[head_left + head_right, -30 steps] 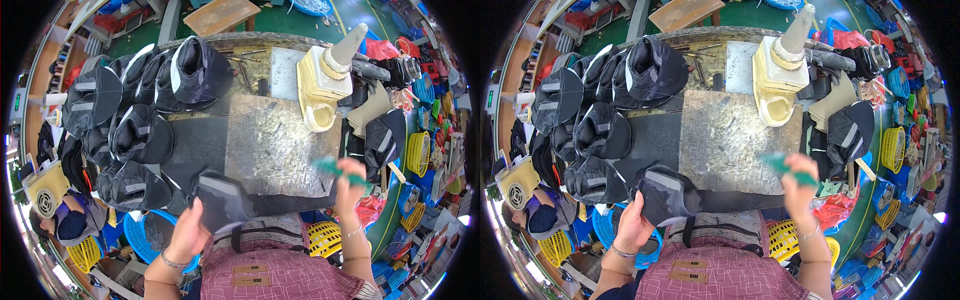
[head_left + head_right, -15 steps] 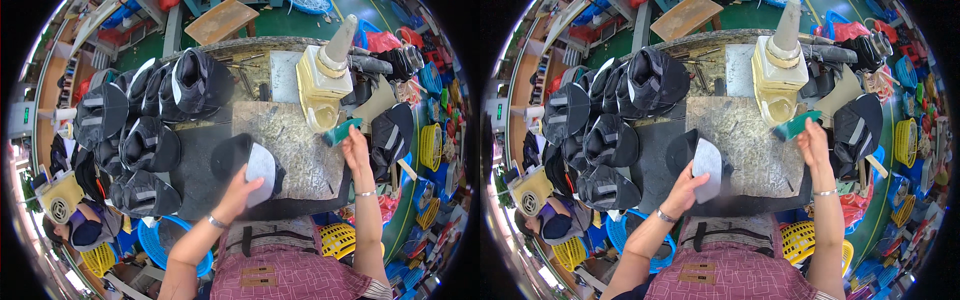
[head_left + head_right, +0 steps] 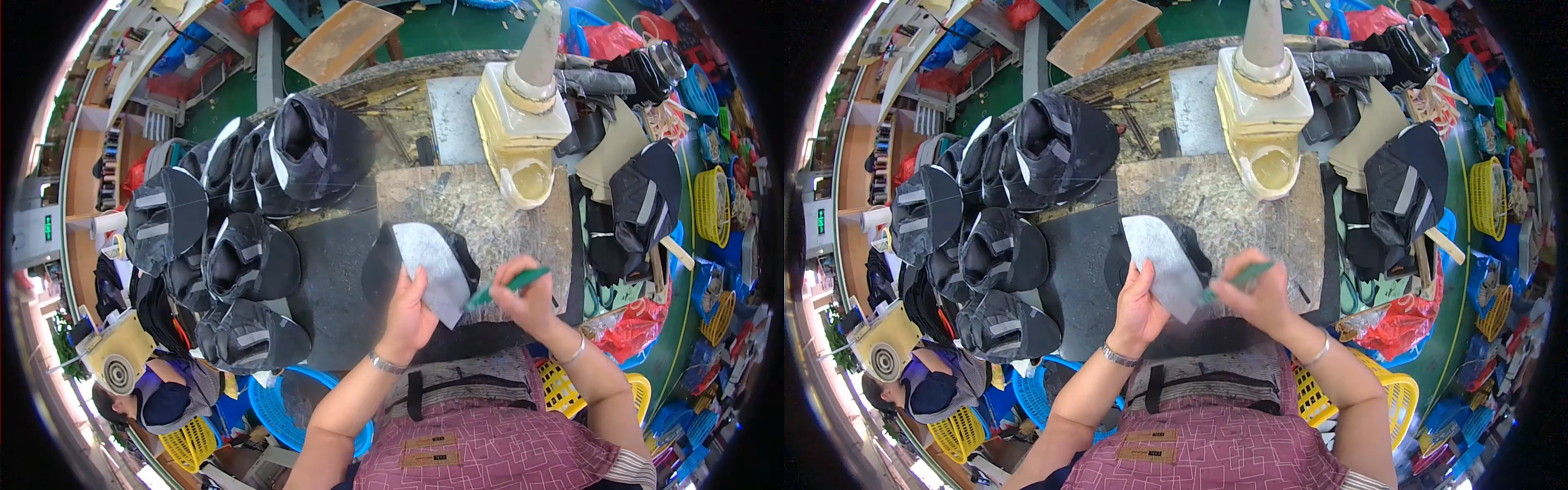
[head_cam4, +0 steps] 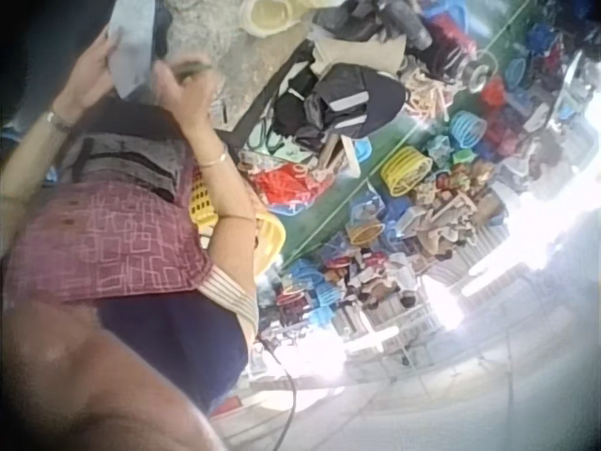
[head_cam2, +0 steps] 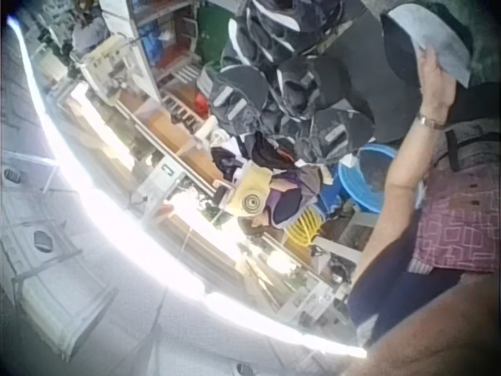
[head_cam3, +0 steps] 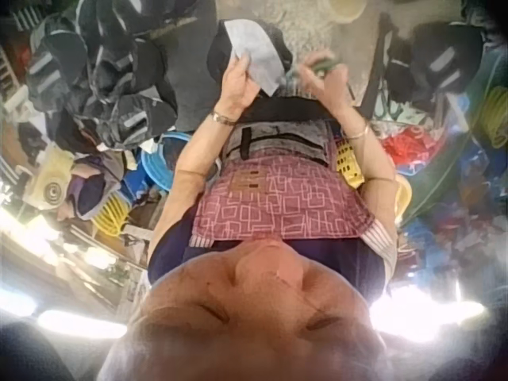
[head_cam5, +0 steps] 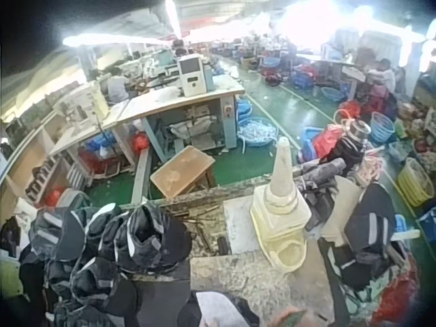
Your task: The person applies adhesive to shoe parts one at a time using a plastic applicator tool, then sorts and stacks the shoe pieces on the workbench and into a basket.
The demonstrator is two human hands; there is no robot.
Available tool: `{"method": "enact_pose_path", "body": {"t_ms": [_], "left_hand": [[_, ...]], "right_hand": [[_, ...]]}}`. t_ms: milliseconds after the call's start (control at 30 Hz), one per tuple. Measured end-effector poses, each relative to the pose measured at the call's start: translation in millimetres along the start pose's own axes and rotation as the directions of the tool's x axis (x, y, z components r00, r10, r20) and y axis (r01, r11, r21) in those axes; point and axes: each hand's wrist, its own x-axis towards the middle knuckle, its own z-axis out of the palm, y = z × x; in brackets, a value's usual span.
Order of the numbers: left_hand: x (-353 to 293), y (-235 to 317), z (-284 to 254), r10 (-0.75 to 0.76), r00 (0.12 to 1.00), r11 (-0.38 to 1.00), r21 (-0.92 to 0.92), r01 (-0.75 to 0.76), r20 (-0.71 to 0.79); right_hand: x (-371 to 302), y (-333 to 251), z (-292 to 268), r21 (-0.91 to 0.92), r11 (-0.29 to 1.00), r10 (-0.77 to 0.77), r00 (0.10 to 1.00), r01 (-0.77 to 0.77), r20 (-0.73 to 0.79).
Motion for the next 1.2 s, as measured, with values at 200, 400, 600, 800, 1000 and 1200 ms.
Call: {"method": "enact_pose_path", "body": {"t_ms": [200, 400, 600, 800, 1000, 1200], "left_hand": [[21.1, -0.4, 2.8, -0.057, 0.995, 0.997, -0.041, 0.060, 0.084], [10.3, -8.5, -9.4, 0.315, 0.917, 0.447, 0.814, -0.370, 0.244], [3.0, -16.5, -2.7, 0.055, 0.873, -0.677, 0.660, -0.325, 0.485], [-33.1, 35.2, 46.5, 0.068, 0.993, 0.760, 0.640, -0.115, 0.099], [-52.9, 47.9, 47.7, 0.030, 0.998, 0.926, 0.375, -0.048, 0.055], [-61.6, 62.3, 35.8, -0.016, 0.999, 0.998, 0.066, 0.014, 0.031]], "right_hand": [[27.6, -2.8, 15.4, -0.178, 0.959, -0.230, 0.973, 0.221, -0.033], [-21.1, 15.3, -28.8, 0.030, 0.995, 0.097, 0.957, -0.093, -0.273], [13.7, -9.7, -44.9, 0.368, 0.930, 0.190, 0.874, -0.014, -0.446], [34.1, -67.5, -7.1, 0.425, 0.905, 0.154, 0.952, -0.029, -0.264], [49.0, -87.9, 20.0, 0.126, 0.962, -0.214, 0.957, 0.241, -0.196], [7.2, -65.5, 11.5, 0.245, 0.958, -0.120, 0.985, 0.147, -0.125]]}}
